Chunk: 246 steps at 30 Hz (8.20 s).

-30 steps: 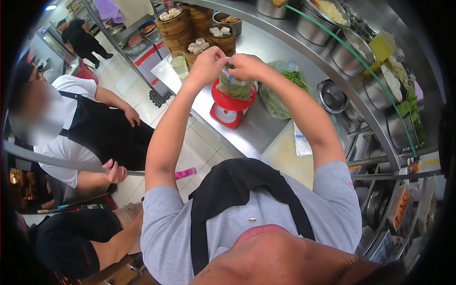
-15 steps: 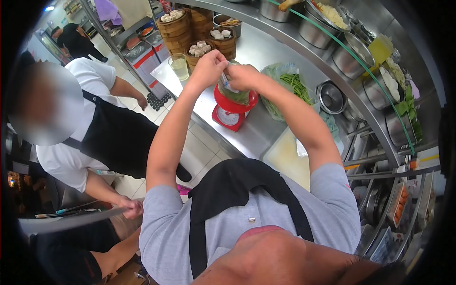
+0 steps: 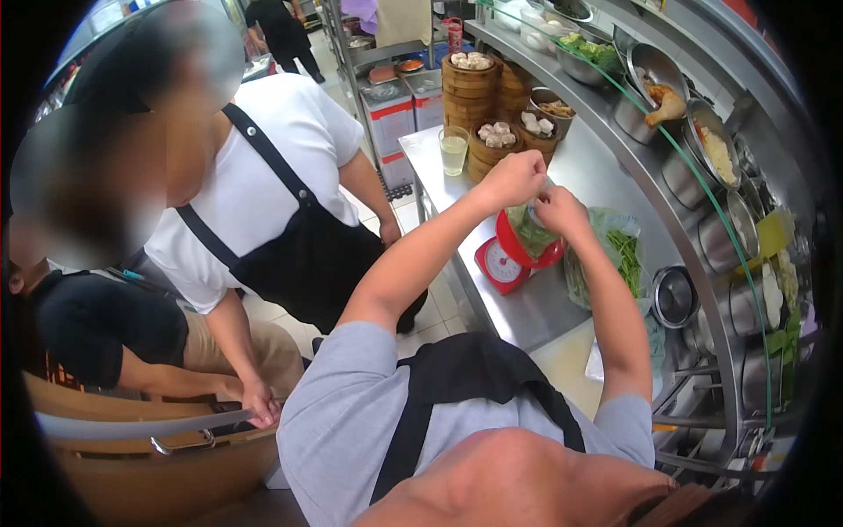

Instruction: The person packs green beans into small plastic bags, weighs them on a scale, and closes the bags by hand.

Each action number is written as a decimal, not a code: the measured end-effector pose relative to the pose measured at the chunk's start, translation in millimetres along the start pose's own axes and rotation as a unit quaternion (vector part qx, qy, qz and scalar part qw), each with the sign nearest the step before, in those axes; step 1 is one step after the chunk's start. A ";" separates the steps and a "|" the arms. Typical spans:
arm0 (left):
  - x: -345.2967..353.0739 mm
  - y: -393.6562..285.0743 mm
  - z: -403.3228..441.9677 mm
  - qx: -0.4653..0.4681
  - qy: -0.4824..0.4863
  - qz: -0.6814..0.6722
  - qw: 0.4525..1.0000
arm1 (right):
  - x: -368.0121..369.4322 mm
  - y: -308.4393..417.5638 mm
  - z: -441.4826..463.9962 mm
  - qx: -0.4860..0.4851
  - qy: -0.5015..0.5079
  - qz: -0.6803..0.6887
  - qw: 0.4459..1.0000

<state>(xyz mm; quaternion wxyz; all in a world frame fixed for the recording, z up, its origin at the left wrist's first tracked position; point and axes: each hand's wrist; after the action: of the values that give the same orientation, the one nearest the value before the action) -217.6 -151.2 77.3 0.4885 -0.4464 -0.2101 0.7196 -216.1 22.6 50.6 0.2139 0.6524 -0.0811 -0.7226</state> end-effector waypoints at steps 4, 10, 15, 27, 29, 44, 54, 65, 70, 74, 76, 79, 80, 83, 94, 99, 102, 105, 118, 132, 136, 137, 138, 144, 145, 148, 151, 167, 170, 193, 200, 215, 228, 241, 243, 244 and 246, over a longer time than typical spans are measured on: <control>5.9 -0.5 -5.2 -0.036 0.025 0.019 0.999 | -2.0 -16.0 13.1 0.036 0.104 0.103 0.989; 17.9 2.2 8.1 0.036 -0.028 0.049 0.998 | -10.0 -0.8 -5.3 -0.081 -0.015 -0.048 0.995; -2.3 16.9 19.0 -0.036 0.017 0.084 0.996 | -71.4 -26.0 -17.1 -0.047 0.192 0.168 0.966; -21.8 -14.5 45.6 -0.026 0.039 0.037 0.998 | -91.7 -31.3 -40.6 -0.128 0.005 0.040 0.991; -26.4 -16.5 50.0 -0.008 0.025 0.035 0.999 | -105.7 -27.1 -40.1 -0.121 -0.001 0.026 0.992; -39.4 -11.5 45.6 0.031 0.098 0.057 0.993 | -125.9 -5.1 -42.2 -0.164 -0.013 -0.035 0.986; -33.2 -8.8 45.4 0.027 0.087 0.091 0.992 | -114.0 -18.2 -38.2 -0.138 -0.032 -0.040 0.989; -29.9 -36.1 33.4 0.193 0.065 0.162 0.965 | -85.5 -26.9 -44.2 -0.153 -0.022 -0.049 0.987; 0.1 -44.6 48.1 0.104 0.369 0.181 0.906 | -85.2 -27.8 -49.4 -0.168 -0.025 -0.049 0.984; 22.4 -44.0 43.5 0.095 0.466 0.292 0.830 | -86.5 -30.0 -53.6 -0.175 -0.015 -0.068 0.982; 29.4 -47.6 36.7 0.138 0.466 0.393 0.780 | -84.1 -32.0 -54.3 -0.183 -0.022 -0.071 0.980; 40.1 -44.7 29.1 0.159 0.490 0.487 0.705 | -80.8 -29.4 -55.0 -0.176 -0.029 -0.031 0.983; 42.8 -42.1 27.8 0.163 0.503 0.516 0.674 | -80.9 -27.3 -54.4 -0.174 -0.010 -0.044 0.984; 39.7 -45.0 23.2 0.184 0.524 0.524 0.646 | -75.6 -27.7 -55.4 -0.190 -0.010 -0.037 0.981; 8.1 -54.4 25.3 0.178 0.512 0.481 0.690 | -74.8 -26.0 -50.7 -0.192 -0.009 -0.066 0.979; -22.3 -60.7 51.6 0.112 0.486 0.338 0.798 | -80.5 -26.6 -52.5 -0.202 -0.006 -0.069 0.977; -33.4 -50.6 55.1 0.137 0.435 0.287 0.842 | -82.8 -24.3 -54.0 -0.209 -0.013 -0.061 0.976; -42.7 -40.7 53.8 0.124 0.388 0.215 0.887 | -80.4 -25.6 -52.6 -0.218 -0.031 -0.047 0.974; -58.6 -27.9 34.3 0.338 0.301 0.381 0.806 | -89.3 -28.0 -54.9 -0.179 -0.005 -0.051 0.982; -65.2 -31.4 38.4 0.382 0.281 0.370 0.798 | -92.7 -20.2 -45.8 -0.174 0.015 -0.081 0.981; -69.5 -32.1 37.8 0.375 0.253 0.365 0.814 | -95.3 -19.1 -46.9 -0.189 -0.014 -0.077 0.979; -69.4 -30.3 34.9 0.373 0.254 0.363 0.815 | -92.9 -19.5 -46.8 -0.189 -0.010 -0.076 0.979; -69.3 -29.4 33.2 0.381 0.262 0.363 0.809 | -93.0 -18.9 -44.8 -0.202 -0.020 -0.094 0.975; -66.4 -28.4 32.0 0.381 0.247 0.363 0.814 | -97.6 -17.0 -46.8 -0.193 -0.033 -0.123 0.973; -65.5 -27.1 30.1 0.385 0.236 0.366 0.814 | -97.0 -18.2 -47.5 -0.209 -0.055 -0.113 0.970; -61.4 -23.0 30.7 0.390 0.245 0.335 0.822 | -109.0 -16.4 -46.5 -0.173 -0.027 -0.136 0.975; -53.6 -14.8 24.5 0.364 0.259 0.339 0.828 | -114.4 -11.5 -60.5 -0.212 -0.074 -0.066 0.972; -42.1 -40.1 3.7 0.283 0.245 0.264 0.889 | -183.6 84.6 -233.8 -0.475 -0.161 0.374 0.780; -39.7 -37.6 5.6 0.277 0.228 0.263 0.896 | -182.7 84.9 -234.7 -0.476 -0.150 0.379 0.779; -15.6 -15.2 7.8 0.242 0.180 0.170 0.938 | -31.7 -261.0 -79.1 0.277 -0.012 0.134 0.952; -34.0 -51.4 -37.6 0.127 0.076 0.170 0.974 | 11.6 -283.2 -23.7 0.272 0.055 -0.200 0.940; -72.4 -4.3 -114.6 0.046 -0.027 0.191 0.980 | 22.2 -290.7 52.7 0.192 0.177 -0.216 0.941; 115.6 103.9 78.9 -0.059 0.261 0.079 0.960 | 58.7 -278.6 8.3 0.181 0.049 -0.211 0.959; 89.4 50.0 70.3 -0.130 0.169 -0.135 0.968 | 58.7 -294.1 -10.0 0.120 -0.098 -0.181 0.971; 60.1 14.9 49.6 -0.062 0.172 -0.058 0.981 | 49.5 -292.0 -12.7 0.124 -0.137 -0.174 0.967; 46.7 -2.5 34.8 -0.049 0.180 -0.029 0.982 | 41.4 -289.7 -18.0 0.108 -0.097 -0.191 0.971; 23.3 -34.6 11.0 0.083 0.168 0.013 0.982 | 25.0 -278.4 -26.8 0.075 -0.058 -0.214 0.972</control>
<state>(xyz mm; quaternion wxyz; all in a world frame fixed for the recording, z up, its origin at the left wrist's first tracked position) -212.0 -113.9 98.3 0.5424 -0.5222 -0.0587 0.6555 -247.9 265.8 -86.0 -0.0005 0.6259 -0.0062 -0.7799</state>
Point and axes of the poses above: each hand's wrist, its own z-axis towards the middle knuckle, its own x-axis out of the palm, y = z × x, and after that the axes turned 8 degrees about -y, right-handed
